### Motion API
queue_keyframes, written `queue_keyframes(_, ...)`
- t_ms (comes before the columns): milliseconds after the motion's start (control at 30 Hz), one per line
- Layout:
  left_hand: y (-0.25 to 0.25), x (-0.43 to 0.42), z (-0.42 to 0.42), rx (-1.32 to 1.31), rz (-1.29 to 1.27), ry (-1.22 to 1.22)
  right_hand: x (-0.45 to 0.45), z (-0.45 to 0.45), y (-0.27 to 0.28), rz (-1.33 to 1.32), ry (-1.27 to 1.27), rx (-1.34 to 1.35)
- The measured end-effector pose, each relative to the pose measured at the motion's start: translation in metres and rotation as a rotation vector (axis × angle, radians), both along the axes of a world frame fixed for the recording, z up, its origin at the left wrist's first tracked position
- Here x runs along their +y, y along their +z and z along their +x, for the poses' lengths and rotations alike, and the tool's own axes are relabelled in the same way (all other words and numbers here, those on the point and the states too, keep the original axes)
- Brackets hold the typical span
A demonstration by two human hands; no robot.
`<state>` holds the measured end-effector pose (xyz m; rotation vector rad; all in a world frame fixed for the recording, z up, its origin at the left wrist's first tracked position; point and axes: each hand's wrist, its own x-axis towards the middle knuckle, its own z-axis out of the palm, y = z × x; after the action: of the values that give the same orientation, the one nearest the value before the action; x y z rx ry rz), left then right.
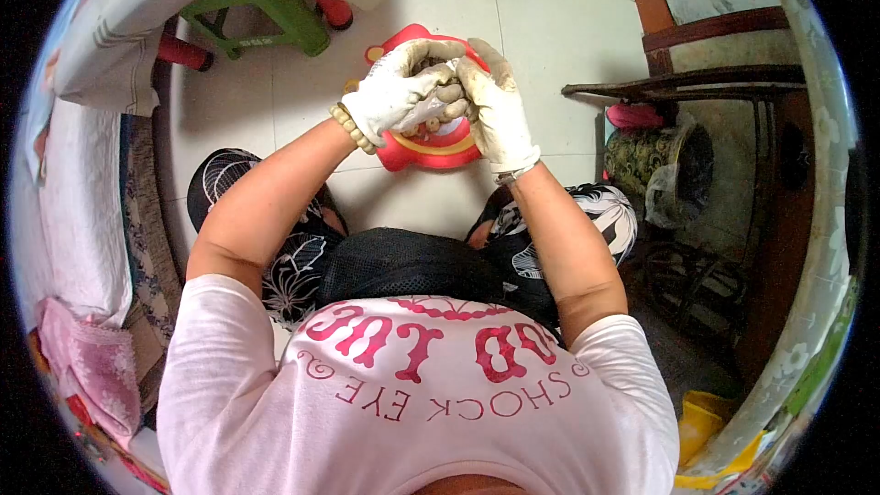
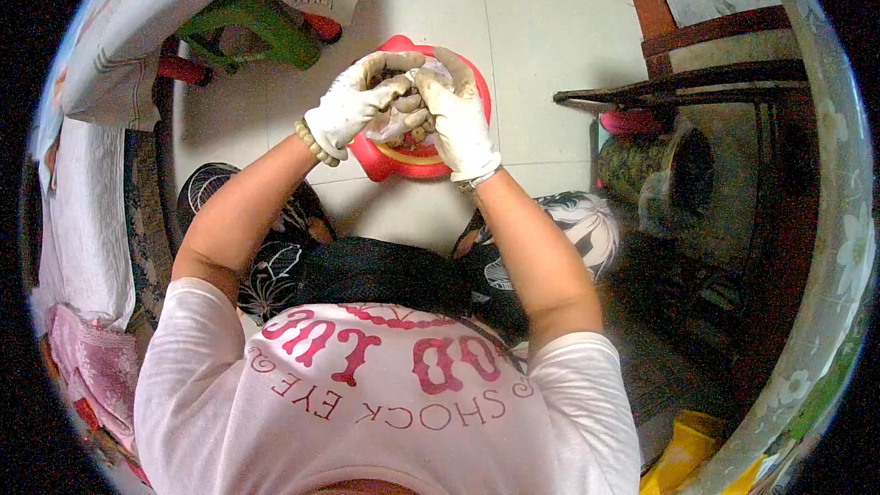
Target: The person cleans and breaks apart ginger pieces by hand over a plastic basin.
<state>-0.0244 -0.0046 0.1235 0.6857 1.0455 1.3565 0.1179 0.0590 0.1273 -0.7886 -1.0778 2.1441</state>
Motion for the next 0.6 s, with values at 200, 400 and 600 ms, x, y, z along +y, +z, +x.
queue_keyframes(200, 0.001, -0.004, 0.001, 0.240, 0.089, -0.051, 0.013, 0.008, -0.006, -0.228, 0.155, 0.006)
queue_keyframes(400, -0.003, -0.006, 0.003, 0.249, -0.001, -0.017, 0.004, 0.003, 0.008, 0.203, 0.269, -0.172)
queue_keyframes(600, 0.000, -0.008, 0.006, 0.275, 0.034, 0.006, 0.011, 0.009, -0.011, 1.036, 0.307, -0.400)
